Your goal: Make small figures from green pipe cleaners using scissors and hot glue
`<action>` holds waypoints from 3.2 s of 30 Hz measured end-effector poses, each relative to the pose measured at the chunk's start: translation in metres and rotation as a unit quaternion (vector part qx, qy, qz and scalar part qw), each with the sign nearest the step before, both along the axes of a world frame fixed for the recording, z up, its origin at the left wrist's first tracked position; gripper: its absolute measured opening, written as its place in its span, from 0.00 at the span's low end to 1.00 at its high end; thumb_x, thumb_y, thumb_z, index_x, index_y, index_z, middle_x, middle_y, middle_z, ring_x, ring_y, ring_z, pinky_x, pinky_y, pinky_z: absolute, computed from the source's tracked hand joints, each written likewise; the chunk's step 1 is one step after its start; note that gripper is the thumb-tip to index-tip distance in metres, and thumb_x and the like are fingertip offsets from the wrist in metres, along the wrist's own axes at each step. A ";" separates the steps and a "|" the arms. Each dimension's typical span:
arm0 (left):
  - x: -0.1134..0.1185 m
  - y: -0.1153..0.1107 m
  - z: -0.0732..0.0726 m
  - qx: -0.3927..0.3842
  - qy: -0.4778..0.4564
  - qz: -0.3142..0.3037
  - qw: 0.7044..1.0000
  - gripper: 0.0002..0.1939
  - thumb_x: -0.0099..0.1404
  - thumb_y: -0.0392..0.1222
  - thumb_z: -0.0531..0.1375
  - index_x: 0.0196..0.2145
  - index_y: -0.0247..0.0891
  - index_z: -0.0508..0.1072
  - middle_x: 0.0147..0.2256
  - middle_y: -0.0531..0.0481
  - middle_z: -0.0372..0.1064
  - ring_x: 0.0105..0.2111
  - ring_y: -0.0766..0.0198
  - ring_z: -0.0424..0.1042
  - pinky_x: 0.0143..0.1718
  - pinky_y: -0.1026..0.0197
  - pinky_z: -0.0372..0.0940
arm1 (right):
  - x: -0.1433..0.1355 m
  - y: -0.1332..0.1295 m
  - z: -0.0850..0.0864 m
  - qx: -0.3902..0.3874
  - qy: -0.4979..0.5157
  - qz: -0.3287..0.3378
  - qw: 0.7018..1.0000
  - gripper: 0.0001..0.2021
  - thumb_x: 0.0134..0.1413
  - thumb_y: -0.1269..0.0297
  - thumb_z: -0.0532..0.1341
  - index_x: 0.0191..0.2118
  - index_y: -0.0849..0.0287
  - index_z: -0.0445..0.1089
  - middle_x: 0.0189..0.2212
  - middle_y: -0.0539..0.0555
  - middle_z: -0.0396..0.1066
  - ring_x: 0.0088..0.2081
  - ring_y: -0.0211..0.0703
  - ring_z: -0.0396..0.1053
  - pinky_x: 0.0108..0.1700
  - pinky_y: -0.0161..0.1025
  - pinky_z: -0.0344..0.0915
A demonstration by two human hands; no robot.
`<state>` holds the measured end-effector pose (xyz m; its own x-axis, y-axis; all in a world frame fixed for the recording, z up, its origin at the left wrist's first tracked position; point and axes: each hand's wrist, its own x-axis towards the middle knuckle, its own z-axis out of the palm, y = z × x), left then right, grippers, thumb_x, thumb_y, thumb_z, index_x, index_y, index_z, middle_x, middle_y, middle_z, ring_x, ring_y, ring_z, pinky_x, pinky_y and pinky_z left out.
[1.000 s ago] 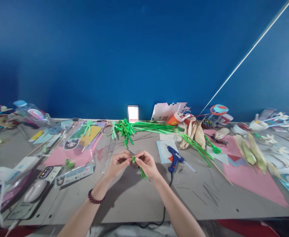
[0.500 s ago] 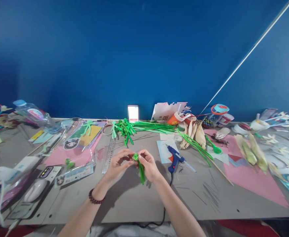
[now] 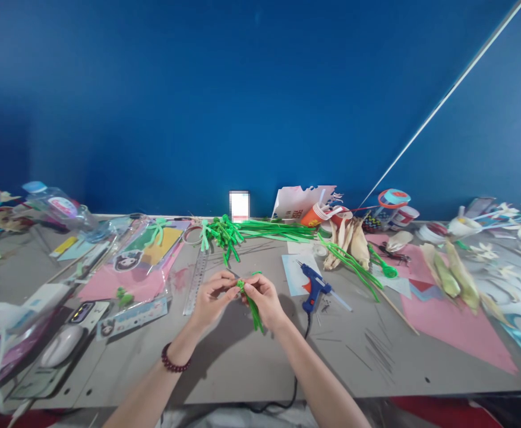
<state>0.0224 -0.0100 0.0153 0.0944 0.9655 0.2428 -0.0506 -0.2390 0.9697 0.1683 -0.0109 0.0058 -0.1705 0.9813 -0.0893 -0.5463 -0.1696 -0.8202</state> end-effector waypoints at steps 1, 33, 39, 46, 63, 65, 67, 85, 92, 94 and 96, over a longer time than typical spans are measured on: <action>0.001 0.000 0.000 0.000 -0.012 0.001 1.000 0.08 0.54 0.42 0.65 0.29 0.34 0.76 0.32 0.47 0.66 0.29 0.65 0.69 0.28 0.64 0.67 | 0.000 0.000 0.000 -0.001 0.000 0.000 1.000 0.16 0.38 0.58 0.71 0.26 0.59 0.65 0.23 0.47 0.69 0.19 0.31 0.64 0.20 0.28 0.59; 0.000 0.006 -0.001 -0.107 -0.140 -0.073 0.982 0.09 0.49 0.41 0.68 0.30 0.36 0.79 0.32 0.48 0.69 0.29 0.64 0.70 0.28 0.62 0.69 | 0.004 0.002 -0.001 -0.091 0.028 0.094 0.991 0.10 0.39 0.61 0.71 0.27 0.62 0.75 0.23 0.50 0.72 0.24 0.30 0.66 0.29 0.27 0.63; 0.002 0.005 -0.004 -0.105 -0.155 -0.079 0.979 0.09 0.51 0.41 0.67 0.32 0.37 0.79 0.34 0.48 0.67 0.28 0.65 0.71 0.28 0.61 0.71 | 0.003 0.002 0.001 -0.095 0.029 0.081 0.992 0.11 0.36 0.60 0.72 0.26 0.61 0.75 0.21 0.48 0.71 0.24 0.31 0.66 0.28 0.28 0.63; 0.006 0.003 -0.003 -0.115 -0.162 -0.058 0.978 0.09 0.49 0.41 0.68 0.29 0.37 0.79 0.34 0.47 0.68 0.29 0.65 0.70 0.27 0.62 0.70 | 0.003 0.002 0.001 -0.109 0.030 0.072 0.991 0.12 0.35 0.60 0.72 0.26 0.61 0.74 0.21 0.48 0.71 0.24 0.31 0.65 0.28 0.27 0.63; 0.012 -0.005 0.004 -0.133 -0.163 -0.002 0.978 0.12 0.51 0.44 0.67 0.33 0.36 0.74 0.31 0.50 0.72 0.30 0.66 0.70 0.33 0.64 0.67 | 0.001 0.001 0.004 0.049 -0.046 -0.038 0.997 0.12 0.37 0.63 0.71 0.31 0.55 0.71 0.31 0.51 0.73 0.33 0.40 0.69 0.37 0.38 0.66; 0.011 -0.005 0.002 -0.132 -0.169 -0.007 0.977 0.12 0.51 0.43 0.68 0.34 0.37 0.74 0.32 0.50 0.72 0.33 0.65 0.71 0.36 0.64 0.67 | 0.002 0.000 0.003 0.079 -0.087 -0.053 0.992 0.12 0.38 0.64 0.70 0.32 0.55 0.72 0.32 0.51 0.72 0.34 0.40 0.69 0.38 0.37 0.66; 0.011 -0.005 0.000 -0.132 -0.179 -0.017 0.975 0.13 0.51 0.42 0.68 0.34 0.37 0.74 0.33 0.49 0.73 0.34 0.65 0.71 0.37 0.64 0.67 | 0.003 0.000 0.004 0.109 -0.131 -0.071 0.983 0.13 0.39 0.65 0.70 0.36 0.55 0.73 0.33 0.52 0.72 0.35 0.41 0.68 0.39 0.37 0.65; 0.012 -0.002 -0.005 -0.121 -0.146 -0.038 0.981 0.14 0.51 0.46 0.67 0.35 0.38 0.76 0.36 0.46 0.75 0.39 0.60 0.72 0.43 0.59 0.66 | 0.003 0.002 0.004 0.126 -0.163 -0.083 0.975 0.09 0.39 0.64 0.69 0.32 0.53 0.77 0.31 0.52 0.66 0.35 0.42 0.64 0.36 0.36 0.63; 0.013 -0.002 -0.007 -0.133 -0.163 -0.046 0.977 0.15 0.50 0.44 0.68 0.36 0.37 0.75 0.33 0.47 0.74 0.35 0.62 0.72 0.38 0.61 0.66 | 0.002 0.001 0.003 0.084 -0.133 -0.078 0.984 0.10 0.37 0.64 0.70 0.31 0.55 0.76 0.30 0.52 0.71 0.31 0.40 0.66 0.33 0.35 0.64; 0.013 -0.001 -0.009 -0.142 -0.172 -0.045 0.974 0.16 0.50 0.43 0.68 0.36 0.37 0.74 0.31 0.49 0.74 0.31 0.64 0.71 0.34 0.63 0.66 | 0.001 0.002 0.003 0.054 -0.112 -0.065 0.990 0.12 0.36 0.63 0.71 0.32 0.56 0.76 0.28 0.51 0.72 0.28 0.39 0.65 0.30 0.35 0.64; 0.013 0.001 -0.012 -0.145 -0.169 -0.032 0.974 0.15 0.49 0.43 0.69 0.34 0.36 0.74 0.30 0.49 0.74 0.29 0.65 0.71 0.32 0.63 0.66 | 0.001 0.003 0.003 0.031 -0.088 -0.048 0.994 0.13 0.34 0.62 0.72 0.32 0.57 0.76 0.27 0.51 0.73 0.26 0.38 0.66 0.29 0.36 0.65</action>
<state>0.0354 -0.0089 0.0036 0.1185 0.9929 -0.0122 -0.3847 0.0572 0.9213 0.1697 -0.0082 0.0090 -0.0619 0.9969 -0.0479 -0.4041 -0.0689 -0.9121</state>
